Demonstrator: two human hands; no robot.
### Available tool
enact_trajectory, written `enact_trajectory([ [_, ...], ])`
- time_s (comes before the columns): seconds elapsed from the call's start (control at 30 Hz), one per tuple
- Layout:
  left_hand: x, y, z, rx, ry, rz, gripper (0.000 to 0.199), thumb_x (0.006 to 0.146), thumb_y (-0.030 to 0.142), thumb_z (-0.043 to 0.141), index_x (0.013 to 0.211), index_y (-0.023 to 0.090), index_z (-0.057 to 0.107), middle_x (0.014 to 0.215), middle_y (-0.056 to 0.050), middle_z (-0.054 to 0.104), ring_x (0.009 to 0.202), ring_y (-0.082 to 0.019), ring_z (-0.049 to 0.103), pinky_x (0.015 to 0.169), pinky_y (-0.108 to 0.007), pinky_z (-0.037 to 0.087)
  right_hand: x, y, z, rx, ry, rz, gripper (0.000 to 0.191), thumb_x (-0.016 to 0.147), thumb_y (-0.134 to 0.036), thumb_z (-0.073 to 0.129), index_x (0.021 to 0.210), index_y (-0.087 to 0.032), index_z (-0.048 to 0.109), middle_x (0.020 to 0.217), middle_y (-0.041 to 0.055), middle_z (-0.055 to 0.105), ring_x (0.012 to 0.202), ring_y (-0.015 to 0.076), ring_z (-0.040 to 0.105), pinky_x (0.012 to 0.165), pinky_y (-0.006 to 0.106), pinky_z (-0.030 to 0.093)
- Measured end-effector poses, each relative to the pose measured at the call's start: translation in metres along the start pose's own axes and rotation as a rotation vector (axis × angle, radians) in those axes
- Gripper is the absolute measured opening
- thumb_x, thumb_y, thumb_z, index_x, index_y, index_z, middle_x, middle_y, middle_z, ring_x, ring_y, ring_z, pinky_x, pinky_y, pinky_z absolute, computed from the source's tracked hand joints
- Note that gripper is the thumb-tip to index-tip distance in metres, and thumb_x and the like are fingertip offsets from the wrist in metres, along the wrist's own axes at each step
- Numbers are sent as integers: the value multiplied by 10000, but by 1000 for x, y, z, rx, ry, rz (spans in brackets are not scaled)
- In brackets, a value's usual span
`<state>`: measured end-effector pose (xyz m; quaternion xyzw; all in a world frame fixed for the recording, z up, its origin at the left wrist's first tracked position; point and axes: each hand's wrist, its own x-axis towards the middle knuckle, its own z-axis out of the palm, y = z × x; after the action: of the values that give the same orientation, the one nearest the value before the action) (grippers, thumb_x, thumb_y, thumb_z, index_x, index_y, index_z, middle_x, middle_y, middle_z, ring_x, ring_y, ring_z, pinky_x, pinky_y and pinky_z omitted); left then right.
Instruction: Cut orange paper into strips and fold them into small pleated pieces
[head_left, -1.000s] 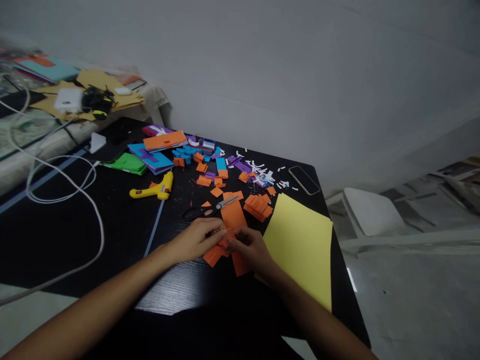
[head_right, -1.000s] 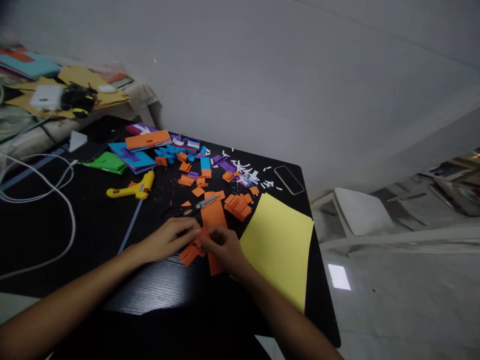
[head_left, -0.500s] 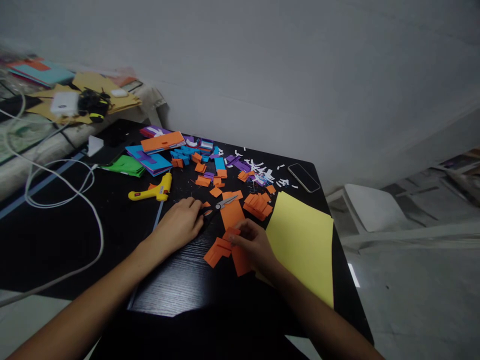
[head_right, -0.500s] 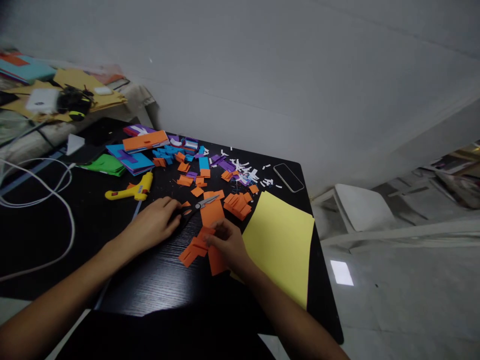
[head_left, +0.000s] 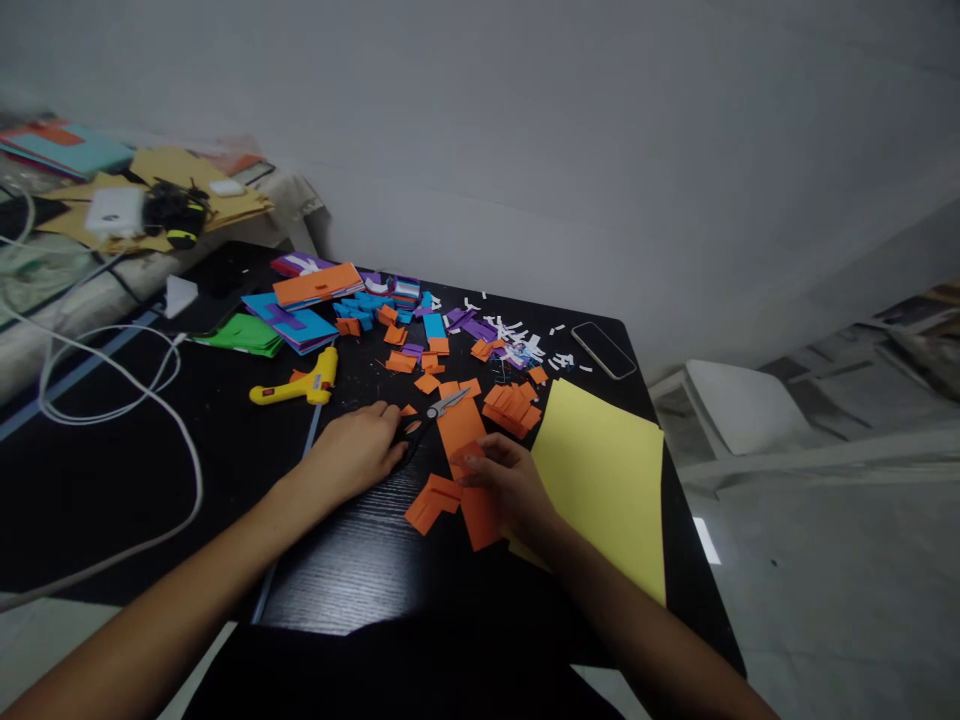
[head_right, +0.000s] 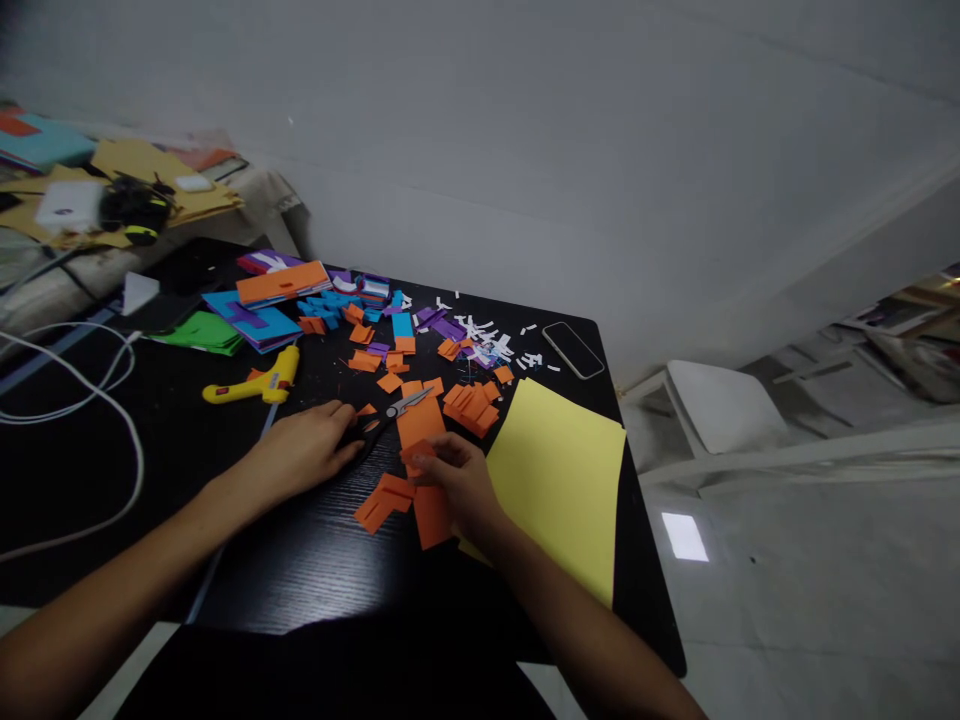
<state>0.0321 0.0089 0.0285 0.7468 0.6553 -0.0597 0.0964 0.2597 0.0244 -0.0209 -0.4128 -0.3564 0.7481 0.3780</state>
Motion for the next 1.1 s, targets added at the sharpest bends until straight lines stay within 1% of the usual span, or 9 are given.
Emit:
enact_trajectory([
  [0.13, -1, -4, -1, -44, -8, -9, 281, 971, 388, 500, 1014, 135, 614, 1011, -167, 721, 886, -339, 726, 730, -395, 517, 1, -1, 0, 32, 26, -10, 258, 613, -262, 917, 773, -190, 728, 825, 22, 794, 734, 154, 705, 726, 284, 587],
  [0.27, -13, -21, -2, -349, 38, -6, 292, 985, 455, 475, 1073, 188, 554, 962, -82, 719, 833, -269, 709, 722, -346, 485, 0, -4, 1, 34, 46, -5, 293, 600, -288, 932, 788, -197, 726, 849, 24, 800, 777, 175, 728, 752, 313, 601],
  [0.37, -27, -34, 0, -579, 78, 30, 275, 982, 483, 489, 1034, 221, 551, 908, -11, 668, 789, -199, 649, 718, -293, 465, -2, -6, 3, 21, 74, -25, 300, 615, -300, 929, 812, -205, 723, 852, 26, 801, 826, 201, 746, 769, 338, 610],
  [0.5, -43, -38, 5, -717, 42, 28, 297, 930, 521, 579, 932, 225, 563, 825, 22, 600, 724, -166, 568, 652, -257, 438, -3, -4, 3, 21, 92, -55, 307, 618, -281, 932, 836, -208, 729, 840, 28, 800, 847, 215, 754, 805, 356, 613],
  [0.6, -51, -32, 5, -646, -18, 42, 299, 870, 500, 650, 907, 215, 566, 831, 10, 605, 711, -173, 564, 644, -273, 430, -3, -2, 2, 31, 107, -75, 312, 609, -264, 939, 839, -207, 737, 823, 21, 797, 811, 209, 754, 824, 367, 615],
  [0.67, -54, -26, 2, -549, -6, 64, 308, 824, 480, 688, 873, 211, 548, 865, -10, 616, 761, -199, 587, 678, -297, 438, -3, -1, 2, 30, 104, -85, 305, 618, -259, 937, 846, -205, 742, 823, 21, 797, 801, 205, 753, 832, 367, 613],
  [0.83, -55, -14, -2, -376, 65, 117, 189, 862, 384, 601, 821, 213, 532, 842, -28, 625, 768, -224, 602, 741, -346, 439, -5, -3, 3, 12, 90, -101, 292, 631, -282, 936, 853, -217, 758, 818, 13, 796, 792, 199, 748, 825, 359, 612],
  [0.97, -53, -8, -2, -278, 59, 138, 101, 846, 311, 560, 814, 216, 547, 824, -41, 635, 756, -239, 610, 727, -361, 438, -5, -4, 3, 20, 67, -106, 269, 647, -328, 925, 845, -228, 772, 789, 7, 790, 759, 196, 743, 823, 375, 617],
  [1.1, -51, -8, 0, -236, 48, 149, 76, 809, 287, 566, 826, 213, 566, 840, -52, 655, 791, -262, 640, 780, -392, 456, -4, -3, 2, -9, 79, -102, 272, 654, -335, 916, 853, -219, 770, 814, 24, 795, 772, 211, 751, 818, 387, 620],
])
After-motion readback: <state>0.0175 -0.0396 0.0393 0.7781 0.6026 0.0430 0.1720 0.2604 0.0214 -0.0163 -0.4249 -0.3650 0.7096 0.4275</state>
